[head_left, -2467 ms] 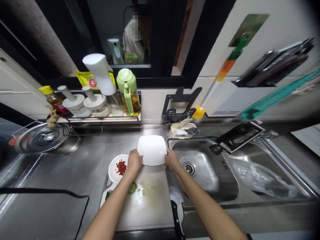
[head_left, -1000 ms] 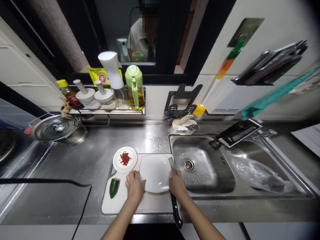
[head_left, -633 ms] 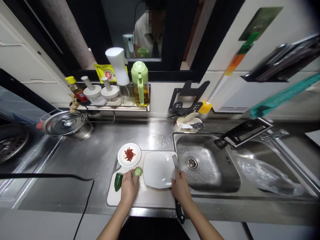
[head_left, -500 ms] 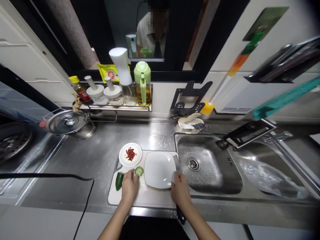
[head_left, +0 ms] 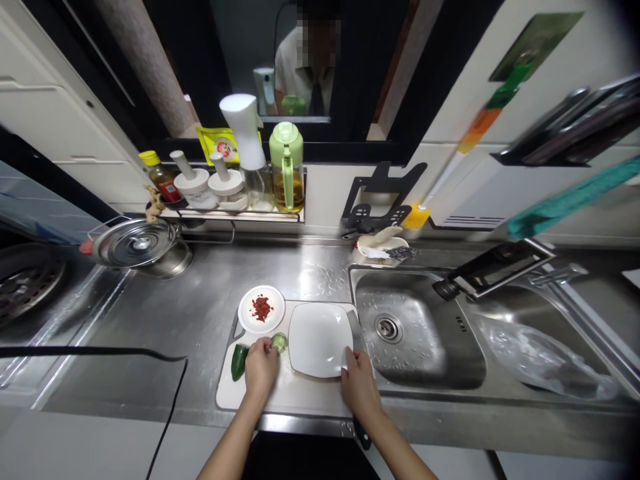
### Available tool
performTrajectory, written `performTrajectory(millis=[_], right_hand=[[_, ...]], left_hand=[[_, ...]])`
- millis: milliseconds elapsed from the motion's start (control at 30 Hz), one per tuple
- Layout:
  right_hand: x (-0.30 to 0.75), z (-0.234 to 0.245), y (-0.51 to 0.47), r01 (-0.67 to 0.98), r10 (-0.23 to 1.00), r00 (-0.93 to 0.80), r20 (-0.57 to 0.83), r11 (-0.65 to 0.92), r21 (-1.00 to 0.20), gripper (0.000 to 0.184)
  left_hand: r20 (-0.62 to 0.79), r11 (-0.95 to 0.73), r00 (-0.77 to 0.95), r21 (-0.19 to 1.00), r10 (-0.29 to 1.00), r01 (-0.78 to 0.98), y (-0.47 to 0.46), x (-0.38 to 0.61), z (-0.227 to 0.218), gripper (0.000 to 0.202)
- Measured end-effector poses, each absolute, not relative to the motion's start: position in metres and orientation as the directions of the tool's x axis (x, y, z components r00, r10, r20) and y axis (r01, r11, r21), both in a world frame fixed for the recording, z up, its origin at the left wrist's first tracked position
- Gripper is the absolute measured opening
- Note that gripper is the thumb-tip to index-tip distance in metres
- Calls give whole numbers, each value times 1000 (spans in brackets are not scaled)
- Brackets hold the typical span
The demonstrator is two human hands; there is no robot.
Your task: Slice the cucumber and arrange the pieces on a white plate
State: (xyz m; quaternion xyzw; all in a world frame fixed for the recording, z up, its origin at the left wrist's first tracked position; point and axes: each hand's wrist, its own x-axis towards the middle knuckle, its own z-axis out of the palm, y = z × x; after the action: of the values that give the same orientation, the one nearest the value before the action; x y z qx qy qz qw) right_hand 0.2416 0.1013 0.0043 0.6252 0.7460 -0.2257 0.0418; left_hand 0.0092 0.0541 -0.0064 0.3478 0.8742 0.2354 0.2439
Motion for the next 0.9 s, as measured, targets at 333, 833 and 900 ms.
performTrajectory(millis=[333,833,900], right_hand=[[242,0,100,901,939,-271,-213,169,-398,45],[182,21,136,494,787,-607,-112,263,-829,21],[183,25,138,518,793,-589,-155,223,-826,16]], left_hand=[[-266,577,-604,709,751,405,50,7,-1,15],[-238,312,-228,867,944,388,68,25,24,16],[-243,317,-229,867,943,385,70,27,23,16]])
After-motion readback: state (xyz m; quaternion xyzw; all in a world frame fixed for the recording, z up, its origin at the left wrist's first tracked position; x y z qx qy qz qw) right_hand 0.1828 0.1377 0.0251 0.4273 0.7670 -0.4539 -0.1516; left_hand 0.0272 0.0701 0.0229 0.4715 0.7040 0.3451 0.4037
